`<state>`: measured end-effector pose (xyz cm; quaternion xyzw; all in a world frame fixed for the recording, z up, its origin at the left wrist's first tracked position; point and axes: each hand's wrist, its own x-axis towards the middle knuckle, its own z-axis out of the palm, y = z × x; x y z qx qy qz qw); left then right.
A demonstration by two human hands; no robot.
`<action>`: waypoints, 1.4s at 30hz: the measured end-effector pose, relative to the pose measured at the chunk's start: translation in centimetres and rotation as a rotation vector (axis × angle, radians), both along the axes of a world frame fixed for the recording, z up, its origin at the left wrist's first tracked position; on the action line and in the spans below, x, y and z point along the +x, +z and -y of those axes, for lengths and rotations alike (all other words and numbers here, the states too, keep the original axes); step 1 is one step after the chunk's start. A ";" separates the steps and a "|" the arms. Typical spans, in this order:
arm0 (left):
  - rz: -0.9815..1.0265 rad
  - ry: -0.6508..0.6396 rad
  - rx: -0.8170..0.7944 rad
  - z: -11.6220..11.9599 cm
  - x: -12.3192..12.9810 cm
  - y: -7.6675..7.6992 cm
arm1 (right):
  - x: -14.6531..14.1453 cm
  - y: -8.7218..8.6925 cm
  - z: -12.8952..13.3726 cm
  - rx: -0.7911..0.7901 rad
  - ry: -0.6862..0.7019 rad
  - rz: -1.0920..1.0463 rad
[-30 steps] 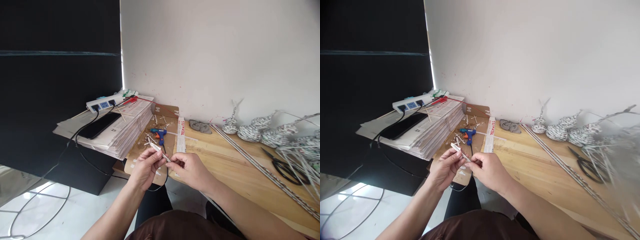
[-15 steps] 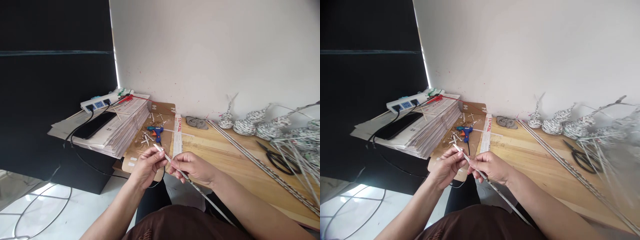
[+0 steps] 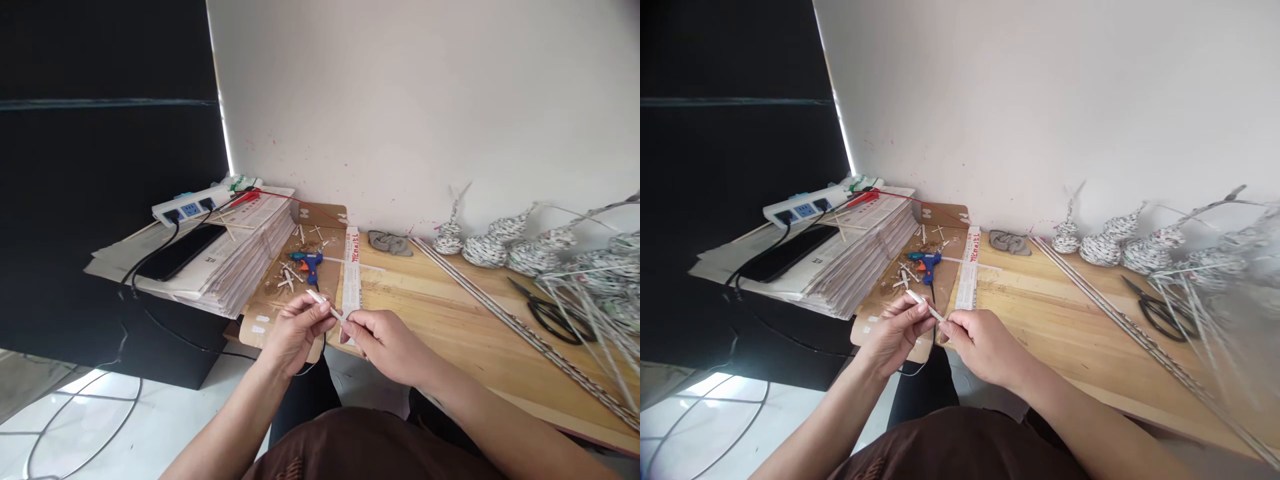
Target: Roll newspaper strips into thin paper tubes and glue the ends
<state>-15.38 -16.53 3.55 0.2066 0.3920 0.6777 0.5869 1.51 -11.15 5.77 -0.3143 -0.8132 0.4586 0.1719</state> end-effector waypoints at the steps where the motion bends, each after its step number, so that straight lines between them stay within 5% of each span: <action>1: -0.004 -0.010 0.001 0.0 0.1 0.0 | 0.1 -0.1 -0.3 -0.146 0.032 -0.018; 5: -0.031 -0.049 -0.006 -0.1 0.3 0.0 | 0.3 -0.8 -1.2 -0.663 0.163 -0.143; 8: -0.062 -0.064 -0.018 -0.1 0.5 -0.1 | 0.4 -1.5 -1.4 -0.835 0.205 -0.192; 10: -0.068 -0.059 -0.021 -0.2 0.6 -0.2 | 0.5 -1.6 -1.1 -0.750 0.180 -0.170; 15: -0.027 -0.013 -0.013 -0.5 0.9 -0.3 | 1.1 -1.0 0.2 0.057 -0.047 -0.035; 17: -0.014 -0.010 -0.015 -0.6 1.1 -0.3 | 1.4 -0.7 0.5 0.179 -0.067 -0.011; 20: 0.005 -0.019 -0.041 -0.7 1.4 -0.4 | 1.8 -0.6 0.3 -0.014 -0.031 -0.021; 25: 0.041 -0.060 -0.062 -0.9 1.9 -0.7 | 2.4 -1.8 -0.9 -0.684 0.150 -0.188; 28: 0.060 -0.084 -0.057 -1.0 2.2 -1.0 | 2.6 -2.7 -1.3 -0.914 0.249 -0.256; 30: 0.066 -0.079 -0.057 -1.1 2.4 -1.2 | 2.8 -3.0 -1.2 -0.831 0.230 -0.238; 34: 0.041 -0.046 -0.050 -1.4 2.6 -1.4 | 3.4 -2.7 -0.2 -0.195 -0.031 -0.118; 36: 0.032 -0.048 -0.046 -1.5 2.7 -1.6 | 3.7 -2.6 0.1 -0.016 -0.101 -0.070; 38: 0.034 -0.061 -0.048 -1.7 2.8 -1.7 | 4.0 -2.8 0.1 -0.073 -0.090 -0.062; 42: 0.056 -0.082 -0.060 -1.8 3.2 -1.7 | 4.3 -3.9 -0.7 -0.600 0.089 -0.247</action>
